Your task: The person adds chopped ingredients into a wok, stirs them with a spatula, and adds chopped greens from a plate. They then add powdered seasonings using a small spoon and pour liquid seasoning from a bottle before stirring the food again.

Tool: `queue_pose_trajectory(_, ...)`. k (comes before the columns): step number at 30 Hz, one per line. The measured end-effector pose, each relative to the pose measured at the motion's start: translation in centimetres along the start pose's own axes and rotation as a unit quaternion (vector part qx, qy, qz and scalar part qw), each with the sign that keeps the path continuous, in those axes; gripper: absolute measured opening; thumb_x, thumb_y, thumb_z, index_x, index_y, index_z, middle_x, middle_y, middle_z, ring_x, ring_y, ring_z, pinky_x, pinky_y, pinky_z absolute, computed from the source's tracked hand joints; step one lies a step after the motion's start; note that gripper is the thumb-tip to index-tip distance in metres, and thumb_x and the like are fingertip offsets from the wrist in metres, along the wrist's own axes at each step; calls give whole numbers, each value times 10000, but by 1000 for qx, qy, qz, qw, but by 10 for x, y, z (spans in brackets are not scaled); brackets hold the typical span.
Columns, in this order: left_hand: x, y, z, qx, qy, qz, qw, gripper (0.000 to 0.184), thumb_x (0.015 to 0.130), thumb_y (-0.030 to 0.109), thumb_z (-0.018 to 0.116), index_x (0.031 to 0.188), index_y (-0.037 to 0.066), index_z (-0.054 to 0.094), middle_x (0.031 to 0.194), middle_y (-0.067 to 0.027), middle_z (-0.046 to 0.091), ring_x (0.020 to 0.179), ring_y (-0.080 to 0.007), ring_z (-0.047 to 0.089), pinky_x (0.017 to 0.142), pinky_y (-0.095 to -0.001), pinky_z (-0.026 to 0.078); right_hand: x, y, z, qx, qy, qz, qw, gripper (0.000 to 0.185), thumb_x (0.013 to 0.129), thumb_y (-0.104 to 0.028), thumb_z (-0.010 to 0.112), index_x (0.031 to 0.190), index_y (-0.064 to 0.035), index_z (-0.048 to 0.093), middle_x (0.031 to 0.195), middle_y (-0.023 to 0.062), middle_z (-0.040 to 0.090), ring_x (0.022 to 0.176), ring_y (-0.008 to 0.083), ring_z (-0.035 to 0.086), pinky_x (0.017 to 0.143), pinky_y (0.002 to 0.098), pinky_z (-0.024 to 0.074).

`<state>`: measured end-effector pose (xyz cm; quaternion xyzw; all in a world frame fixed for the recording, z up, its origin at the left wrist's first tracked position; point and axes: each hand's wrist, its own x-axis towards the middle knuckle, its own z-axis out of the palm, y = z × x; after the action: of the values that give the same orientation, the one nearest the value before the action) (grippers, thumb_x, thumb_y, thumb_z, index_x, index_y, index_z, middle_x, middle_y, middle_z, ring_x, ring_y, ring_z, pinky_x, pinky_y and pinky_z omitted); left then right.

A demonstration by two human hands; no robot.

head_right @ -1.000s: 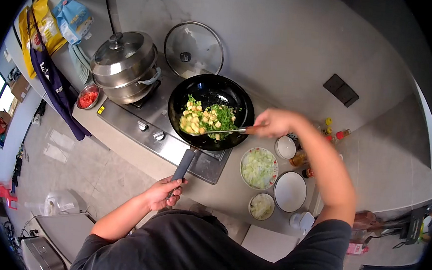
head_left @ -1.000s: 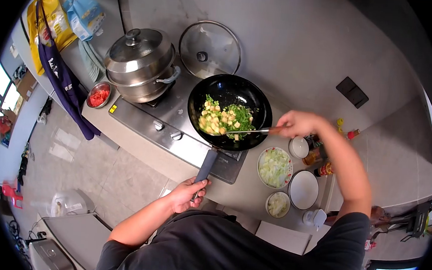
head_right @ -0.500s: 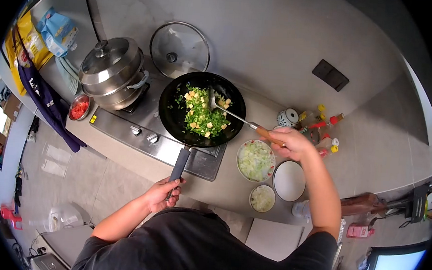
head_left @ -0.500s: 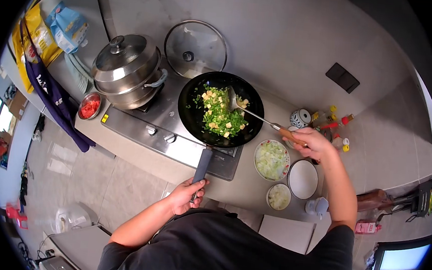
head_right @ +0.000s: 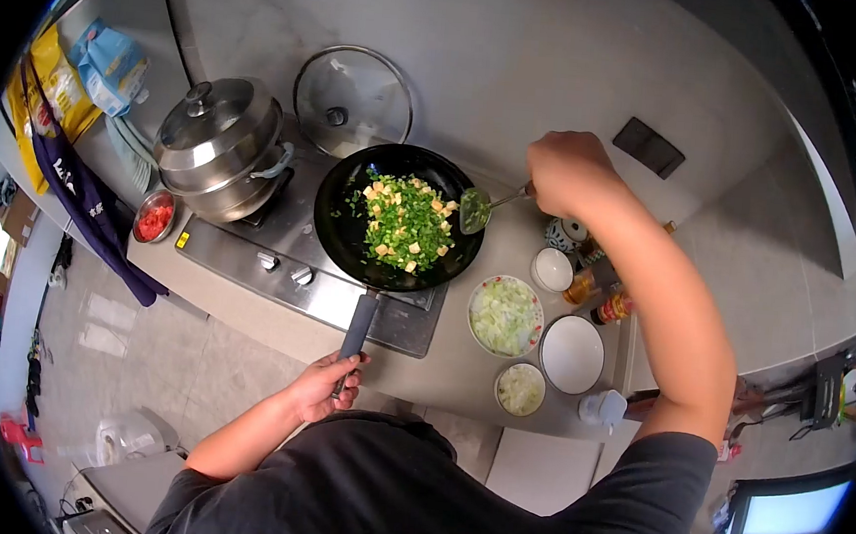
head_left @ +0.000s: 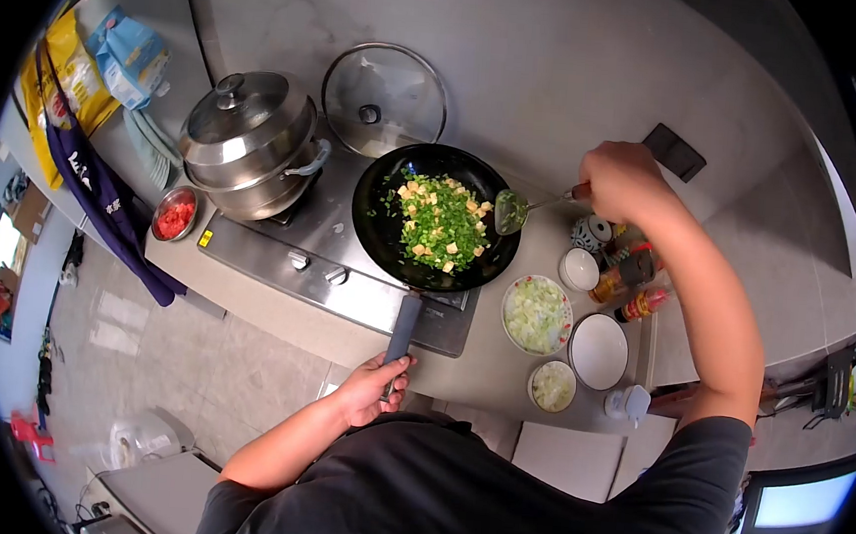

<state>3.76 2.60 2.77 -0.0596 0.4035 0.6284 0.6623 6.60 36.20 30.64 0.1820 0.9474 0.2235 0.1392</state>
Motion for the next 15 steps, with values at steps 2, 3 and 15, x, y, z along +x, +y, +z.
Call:
queue_pose_trajectory(2,-1,3,3,1,1,-2,1000,216,993,293,526,1133,129,532,713,22,469,528,-94,441,437,-211,342,25,-7,10,-48,1,-6,999,120,747,-138,672,842,-84,722,892,133,698,859,311,670,730,415,531)
queue_pose_trajectory(3,-1,3,3,4,-1,-3,1000,221,995,297,524,1136,128,528,714,21,467,529,-93,436,437,-211,342,37,-9,18,-22,6,-7,1000,124,743,-131,669,847,-91,723,894,131,698,861,312,669,732,416,530)
queue_pose_trajectory(15,-2,6,0,4,-14,-6,1000,238,1001,313,509,1147,126,520,712,23,453,539,-87,419,451,-209,340,78,3,137,248,183,-156,938,285,762,-105,689,1044,-149,692,1023,85,668,956,315,622,814,397,504)
